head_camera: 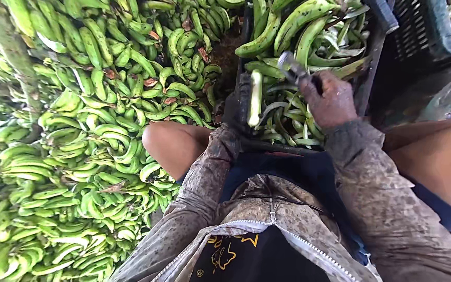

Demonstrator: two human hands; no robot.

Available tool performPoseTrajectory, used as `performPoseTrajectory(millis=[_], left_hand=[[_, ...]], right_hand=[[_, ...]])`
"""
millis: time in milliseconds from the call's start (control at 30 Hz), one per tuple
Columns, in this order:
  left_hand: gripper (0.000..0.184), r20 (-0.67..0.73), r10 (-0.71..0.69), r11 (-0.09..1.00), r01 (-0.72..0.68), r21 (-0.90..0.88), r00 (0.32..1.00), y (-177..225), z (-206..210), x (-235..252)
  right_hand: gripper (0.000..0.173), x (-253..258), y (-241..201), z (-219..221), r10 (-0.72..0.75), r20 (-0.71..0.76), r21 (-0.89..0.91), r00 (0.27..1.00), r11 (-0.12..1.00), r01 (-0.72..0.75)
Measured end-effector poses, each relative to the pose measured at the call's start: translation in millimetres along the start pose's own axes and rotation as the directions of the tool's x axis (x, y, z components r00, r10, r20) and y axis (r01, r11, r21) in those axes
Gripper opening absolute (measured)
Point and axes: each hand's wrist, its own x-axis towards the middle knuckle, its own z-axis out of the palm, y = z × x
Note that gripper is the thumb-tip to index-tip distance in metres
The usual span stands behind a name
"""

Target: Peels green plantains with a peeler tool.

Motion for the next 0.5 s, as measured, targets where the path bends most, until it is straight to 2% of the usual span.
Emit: performPoseTrajectory(millis=[67,100,167,233,267,300,333,367,433,500], left_hand=[[0.050,-0.228,0.054,0.976,-0.003,0.217,0.972,10,7,7],[0.047,-0.253,0.073,0.958,0.002,0.287,0.965,17,11,6],[0.039,-0.129,0.110,0.947,-0.064,0.313,0.986,21,17,1],[0.040,0.139,0.104,0.965,-0.133,0.228,0.985,8,9,1],[0.037,0.219,0.081,0.985,-0.112,0.134,0.972,2,7,1],[0.037,0.259,0.022,0.999,-0.033,0.040,0.966,-2,7,-1],[0.037,0.261,-0.018,1.000,0.012,0.028,0.965,-2,6,-2],[0.035,0.210,-0.010,0.996,-0.008,0.087,0.978,-3,5,-3],[0.033,0.100,0.092,0.958,-0.115,0.262,0.991,-6,5,1],[0.030,0.078,0.165,0.930,-0.182,0.321,0.983,-7,5,3]], right_hand=[[0.049,-18,-3,21,-0.178,0.067,0.066,0.982,0.983,0.174],[0.047,-23,-4,31,-0.237,0.110,0.079,0.965,0.970,0.229],[0.049,-18,-6,38,-0.208,0.173,0.061,0.963,0.978,0.200],[0.052,3,-3,29,-0.019,0.147,0.011,0.989,1.000,0.018],[0.054,15,2,22,0.063,0.097,-0.026,0.993,0.998,-0.061],[0.055,22,5,16,0.113,0.061,-0.068,0.992,0.992,-0.109],[0.054,24,5,10,0.124,0.038,-0.101,0.992,0.988,-0.120],[0.053,19,3,7,0.104,0.026,-0.119,0.994,0.988,-0.101],[0.052,5,1,11,0.014,0.014,-0.098,1.000,0.995,-0.013],[0.053,-6,0,25,-0.051,0.050,-0.056,0.997,0.997,0.054]])
